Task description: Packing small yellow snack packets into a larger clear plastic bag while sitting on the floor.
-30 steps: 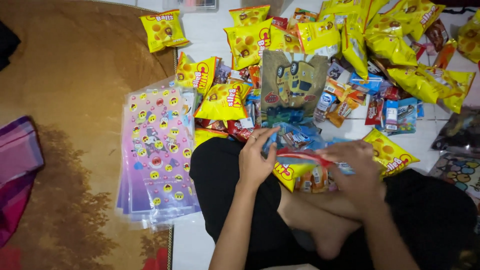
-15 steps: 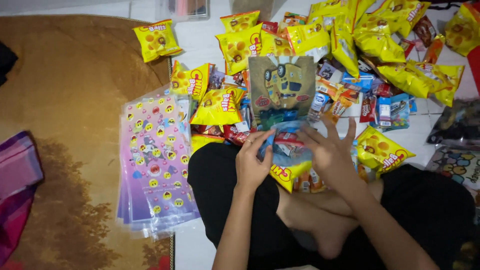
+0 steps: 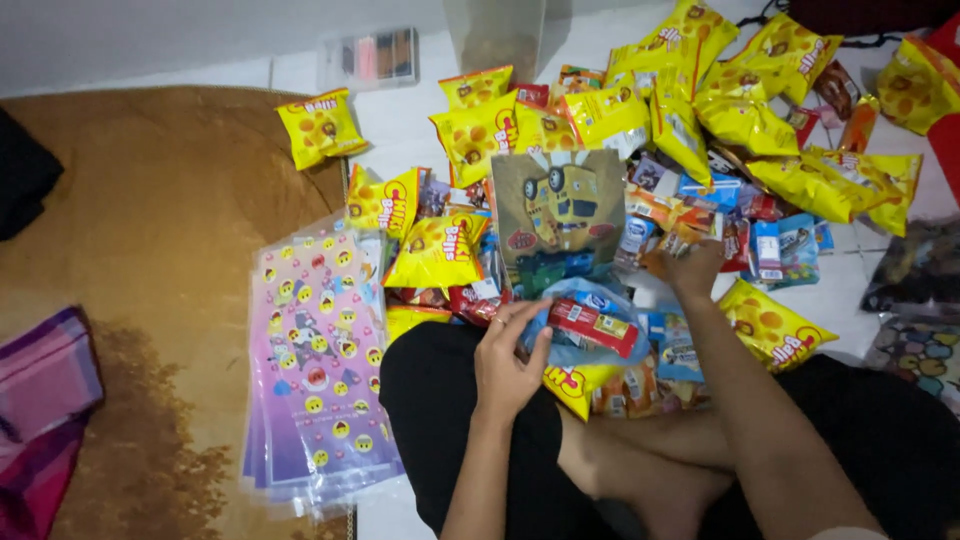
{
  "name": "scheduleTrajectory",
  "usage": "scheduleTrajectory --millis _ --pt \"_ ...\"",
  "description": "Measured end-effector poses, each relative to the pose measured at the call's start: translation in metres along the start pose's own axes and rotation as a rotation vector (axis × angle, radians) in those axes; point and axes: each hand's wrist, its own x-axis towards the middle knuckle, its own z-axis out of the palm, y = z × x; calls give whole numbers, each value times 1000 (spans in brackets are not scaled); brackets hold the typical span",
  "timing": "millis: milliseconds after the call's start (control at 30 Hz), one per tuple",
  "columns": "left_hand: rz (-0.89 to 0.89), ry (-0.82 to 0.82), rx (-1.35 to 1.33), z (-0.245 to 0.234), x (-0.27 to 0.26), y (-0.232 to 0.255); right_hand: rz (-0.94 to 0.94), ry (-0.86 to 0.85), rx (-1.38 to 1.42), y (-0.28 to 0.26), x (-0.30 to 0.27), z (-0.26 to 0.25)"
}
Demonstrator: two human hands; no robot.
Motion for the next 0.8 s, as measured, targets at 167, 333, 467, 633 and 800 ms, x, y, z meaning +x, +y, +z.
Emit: scheduleTrajectory --millis 167,333,467,633,800 --pt "-3 1 -8 2 -3 -4 115 -9 138 43 -4 7" --pt "12 -3 0 3 -2 -5 140 -42 -20 47 0 8" --pt "45 -3 23 4 -2 0 150 1 -125 -6 1 7" --pt "-2 -6 -26 1 -3 2 150 31 -122 -14 10 6" --pt "-6 -15 -36 2 -3 0 161 -89 -33 15 -8 -21"
